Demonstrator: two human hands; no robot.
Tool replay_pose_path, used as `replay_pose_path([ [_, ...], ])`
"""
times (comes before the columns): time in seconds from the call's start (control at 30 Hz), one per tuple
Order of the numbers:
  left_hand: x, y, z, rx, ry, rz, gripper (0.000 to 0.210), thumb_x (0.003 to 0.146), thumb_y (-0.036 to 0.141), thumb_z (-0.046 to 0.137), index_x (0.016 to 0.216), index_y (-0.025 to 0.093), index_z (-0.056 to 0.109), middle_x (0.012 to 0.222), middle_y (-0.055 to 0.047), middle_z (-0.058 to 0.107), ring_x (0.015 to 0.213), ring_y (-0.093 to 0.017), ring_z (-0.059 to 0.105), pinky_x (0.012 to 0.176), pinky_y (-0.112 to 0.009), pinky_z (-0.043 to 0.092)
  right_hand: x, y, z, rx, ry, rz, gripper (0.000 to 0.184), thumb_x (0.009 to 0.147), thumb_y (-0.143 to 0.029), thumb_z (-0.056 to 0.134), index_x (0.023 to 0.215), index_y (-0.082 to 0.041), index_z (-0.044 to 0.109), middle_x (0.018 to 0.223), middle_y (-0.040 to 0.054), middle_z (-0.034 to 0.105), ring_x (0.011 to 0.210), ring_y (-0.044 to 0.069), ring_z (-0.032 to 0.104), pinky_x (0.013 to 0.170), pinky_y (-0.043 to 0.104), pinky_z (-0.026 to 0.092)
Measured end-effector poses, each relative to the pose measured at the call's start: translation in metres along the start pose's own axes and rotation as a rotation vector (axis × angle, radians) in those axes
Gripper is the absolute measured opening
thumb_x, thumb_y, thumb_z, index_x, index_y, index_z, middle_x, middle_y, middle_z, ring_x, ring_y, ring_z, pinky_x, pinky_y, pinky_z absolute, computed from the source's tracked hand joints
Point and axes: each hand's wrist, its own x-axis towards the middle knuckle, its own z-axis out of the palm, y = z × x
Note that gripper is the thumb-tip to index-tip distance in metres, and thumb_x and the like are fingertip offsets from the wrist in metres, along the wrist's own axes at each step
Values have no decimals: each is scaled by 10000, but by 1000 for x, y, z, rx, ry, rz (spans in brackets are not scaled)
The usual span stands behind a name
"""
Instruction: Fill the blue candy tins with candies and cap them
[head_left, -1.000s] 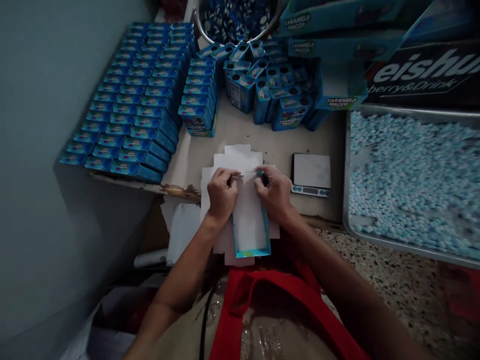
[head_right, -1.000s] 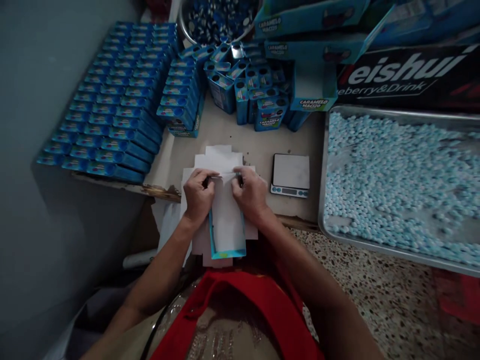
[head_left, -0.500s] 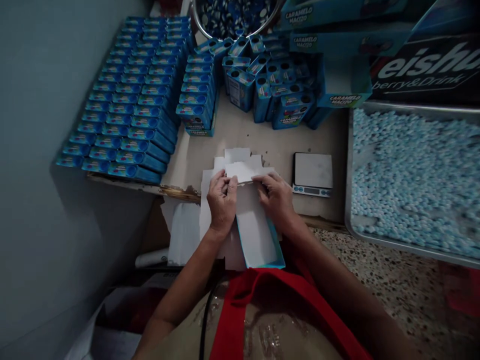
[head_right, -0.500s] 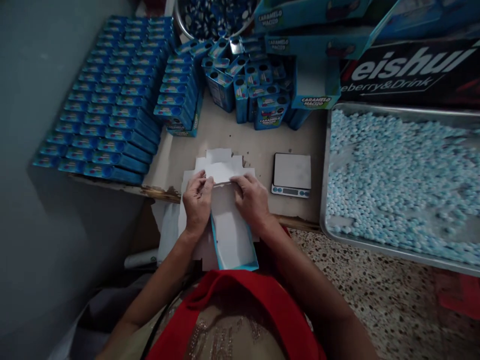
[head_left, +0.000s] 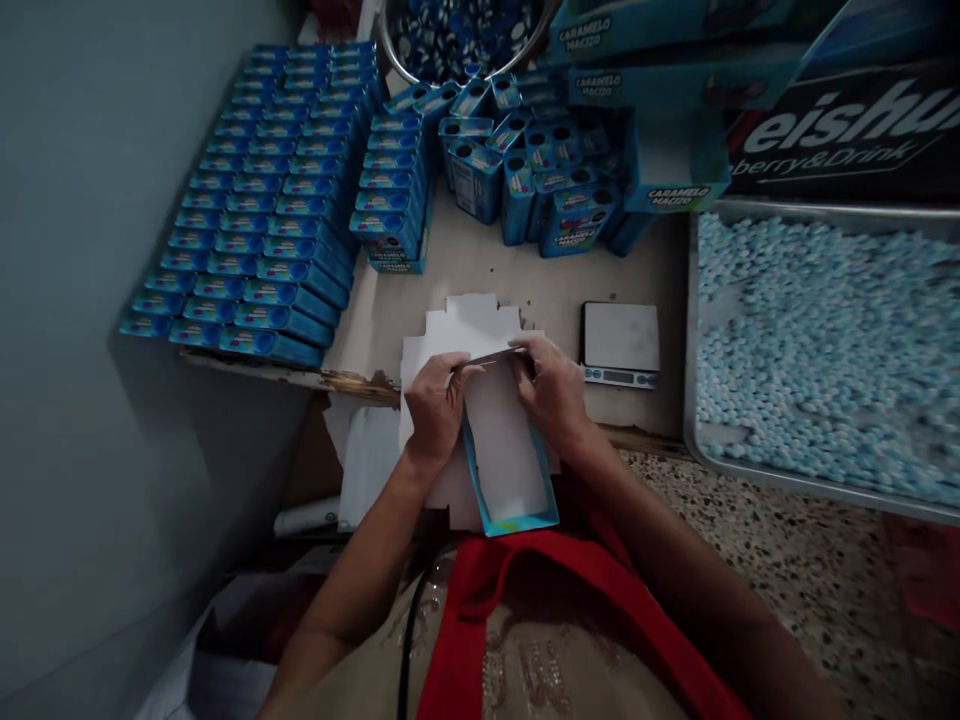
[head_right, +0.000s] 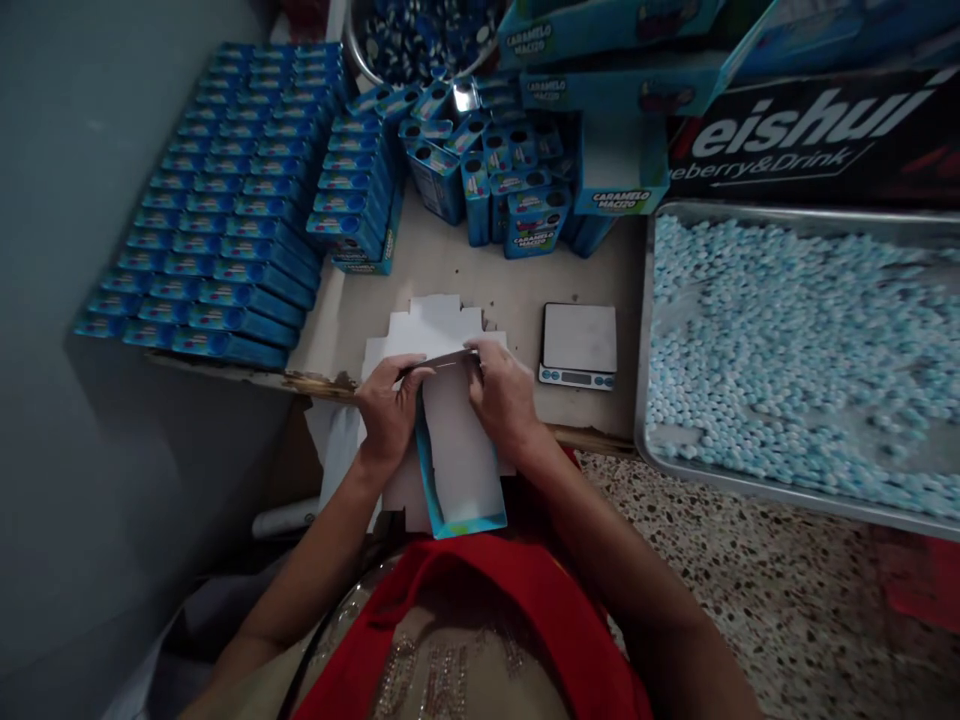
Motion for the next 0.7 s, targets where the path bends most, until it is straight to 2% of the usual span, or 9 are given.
replay_pose_path([
  [0.07, 0, -3, -8, 63, -108, 50, 293, 991, 505, 681, 1006, 227, 773, 1045, -75, 812, 1038, -208, 774, 978, -331, 597, 2, -1, -12, 19, -98, -3, 358, 960, -240, 487, 1214, -194, 736, 1260, 148, 771, 1183, 302, 714, 1034, 446, 559],
  [0.13, 1, -5, -14, 86, -200, 72, 239, 981, 460, 708, 1035, 238, 779, 1160, -84, 807, 1142, -219, 763, 1055, -358, 590, 7, -1, -26, 94, -233, 43, 409, 936, -210, 480, 1232, -194, 763, 1248, 127, 786, 1163, 294, 731, 1024, 442, 583],
  [0.2, 1, -7, -18, 49, -243, 93, 208, 998, 424, 692, 1038, 238, 776, 1253, -89, 787, 1240, -225, 734, 1118, -384, 571, 17, 1, -38, 240, -367, 143, 378, 960, -252, 479, 1162, -187, 792, 1154, 105, 808, 1044, 267, 765, 929, 404, 629],
  [0.27, 0, -8, -21, -12, -239, 83, 221, 1049, 379, 611, 1021, 228, 770, 1287, -94, 777, 1295, -220, 709, 1159, -407, 548, 30, 2, -44, 361, -447, 245, 319, 985, -361, 545, 1018, -174, 802, 1006, 84, 809, 882, 221, 768, 801, 338, 643],
  [0.37, 0, -5, -18, -96, -209, -57, 181, 1035, 311, 621, 965, 211, 755, 1251, -99, 787, 1246, -221, 731, 1139, -414, 562, 48, -1, -45, 316, -498, 275, 263, 869, -417, 785, 935, -162, 784, 831, 45, 770, 695, 158, 709, 654, 252, 585],
  [0.43, 0, -2, -11, -184, -197, -213, 87, 946, 251, 732, 1016, 200, 746, 1261, -109, 782, 1177, -229, 761, 1072, -396, 606, 58, -6, -43, 155, -562, 204, 301, 796, -342, 867, 1028, -163, 800, 800, 31, 763, 646, 144, 679, 620, 240, 532],
  [0.53, -1, 5, 4, -268, -123, -368, 453, 849, 92, 760, 1281, 204, 684, 1360, -131, 742, 1210, -232, 753, 1057, -381, 619, 64, -16, -38, -197, -604, -20, 297, 792, -256, 848, 1080, -184, 834, 832, 49, 782, 723, 174, 698, 699, 273, 499],
  [0.6, 2, 8, 10, -228, -91, -370, 567, 828, 10, 710, 1357, 204, 651, 1336, -129, 756, 1244, -228, 739, 1112, -396, 590, 62, -22, -35, -391, -590, -188, 236, 828, -252, 795, 1052, -207, 852, 866, 72, 797, 819, 215, 719, 759, 302, 490],
  [0.7, 14, 11, 9, -104, -219, -316, 456, 804, -2, 709, 1212, 201, 734, 1115, -93, 825, 1089, -242, 793, 1051, -407, 617, 55, -26, -30, -593, -602, -320, 210, 884, -273, 714, 1026, -201, 851, 903, 117, 803, 889, 275, 739, 769, 343, 482],
])
